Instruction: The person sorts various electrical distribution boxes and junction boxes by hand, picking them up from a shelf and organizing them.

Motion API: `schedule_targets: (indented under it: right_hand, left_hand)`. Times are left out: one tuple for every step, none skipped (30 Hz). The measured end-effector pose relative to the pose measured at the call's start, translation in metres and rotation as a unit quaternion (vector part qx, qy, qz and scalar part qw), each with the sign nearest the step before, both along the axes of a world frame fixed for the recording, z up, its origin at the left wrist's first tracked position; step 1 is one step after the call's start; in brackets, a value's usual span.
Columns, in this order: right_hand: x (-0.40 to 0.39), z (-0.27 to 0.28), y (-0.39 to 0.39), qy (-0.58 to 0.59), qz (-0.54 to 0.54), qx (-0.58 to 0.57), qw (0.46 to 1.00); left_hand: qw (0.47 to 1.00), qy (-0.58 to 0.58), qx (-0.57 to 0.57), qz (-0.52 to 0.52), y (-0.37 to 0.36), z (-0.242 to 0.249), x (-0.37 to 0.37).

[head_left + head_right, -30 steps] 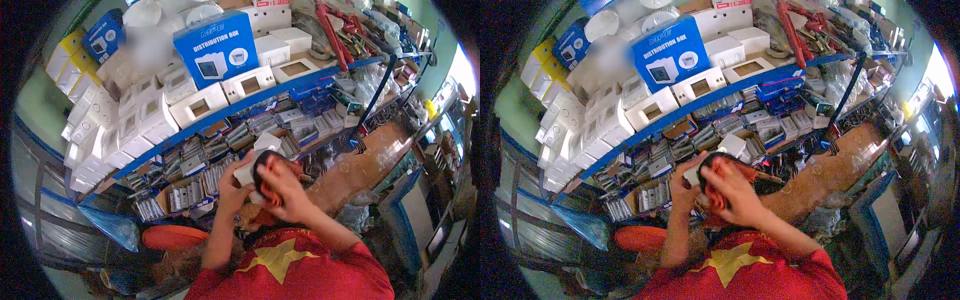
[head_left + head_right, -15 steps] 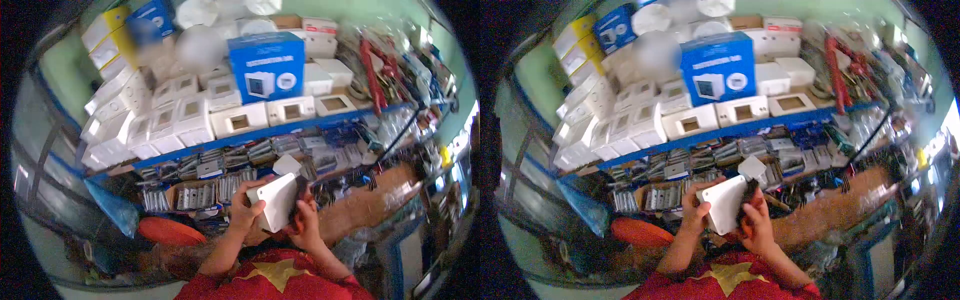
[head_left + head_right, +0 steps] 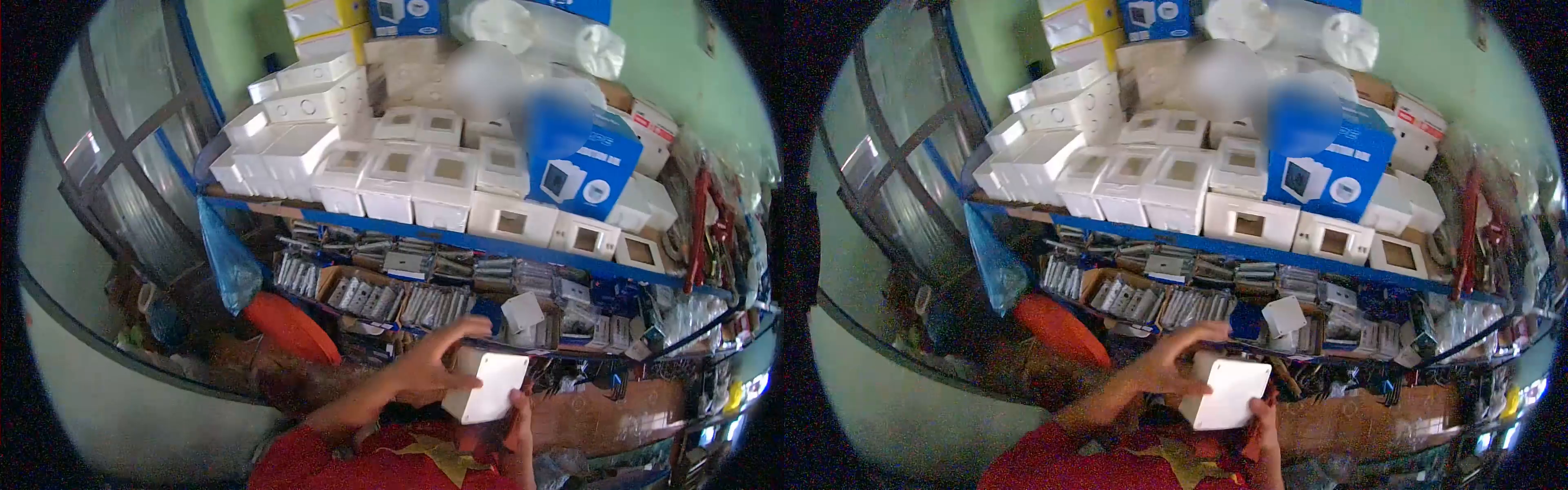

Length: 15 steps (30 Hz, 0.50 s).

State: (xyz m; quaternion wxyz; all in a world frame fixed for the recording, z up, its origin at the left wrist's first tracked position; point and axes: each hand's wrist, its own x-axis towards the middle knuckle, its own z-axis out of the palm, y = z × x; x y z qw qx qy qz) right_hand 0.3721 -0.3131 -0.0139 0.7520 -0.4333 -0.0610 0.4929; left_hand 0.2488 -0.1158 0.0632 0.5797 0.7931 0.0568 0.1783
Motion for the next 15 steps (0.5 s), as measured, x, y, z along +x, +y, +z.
schedule_targets:
  right_hand:
    - [0.011,-0.010,0.006,-0.021,0.013,-0.007,1.000]
    - [0.018,-0.015,0.014,-0.043,0.024,-0.010,0.999]
    - [0.009,0.003,0.024,-0.012,-0.014,-0.011,1.000]
    - [0.008,0.006,0.030,-0.033,0.006,-0.014,0.999]
    - [0.009,0.008,0.035,-0.055,0.025,-0.019,0.998]
    - [0.009,0.011,0.038,-0.078,0.045,-0.025,0.996]
    - [-0.004,0.015,0.045,-0.068,-0.035,-0.009,0.997]
    - [-0.006,0.026,0.049,-0.110,0.003,0.038,0.993]
    - [-0.007,0.041,0.057,-0.152,0.039,0.089,0.984]
    - [-0.007,0.051,0.066,-0.195,0.075,0.139,0.968]
    - [-0.002,0.042,0.067,-0.274,0.074,0.122,0.951]
    - [-0.012,0.055,0.067,-0.225,0.079,0.110,0.965]
    - [-0.016,0.060,0.072,-0.209,0.072,0.116,0.968]
    - [-0.020,0.063,0.077,-0.191,0.063,0.122,0.972]
    - [-0.022,0.060,0.082,-0.185,0.057,0.110,0.975]
  left_hand:
    - [0.984,0.003,0.164,0.069,0.003,0.021,-0.008]
    - [0.936,0.009,0.325,0.134,0.002,0.041,-0.016]
    - [0.887,0.044,0.448,0.104,-0.007,0.058,-0.025]
    - [0.876,0.056,0.474,0.067,-0.013,0.064,-0.028]
    - [0.865,0.067,0.497,0.029,-0.019,0.068,-0.030]
    - [0.852,0.078,0.517,-0.008,-0.021,0.070,-0.032]
    - [0.838,0.098,0.538,-0.002,-0.016,0.074,-0.036]
    - [0.872,0.066,0.485,0.000,-0.009,0.078,-0.042]
    - [0.901,0.032,0.432,0.001,0.003,0.085,-0.051]
    - [0.925,-0.004,0.379,0.002,0.017,0.092,-0.061]
    - [0.930,-0.026,0.367,0.004,0.031,0.101,-0.075]
    - [0.924,-0.051,0.377,0.048,0.046,0.117,-0.093]
    - [0.915,-0.074,0.385,0.092,0.058,0.136,-0.111]
    - [0.897,-0.055,0.392,0.198,0.067,0.157,-0.130]
    - [0.858,-0.105,0.404,0.299,0.082,0.167,-0.143]
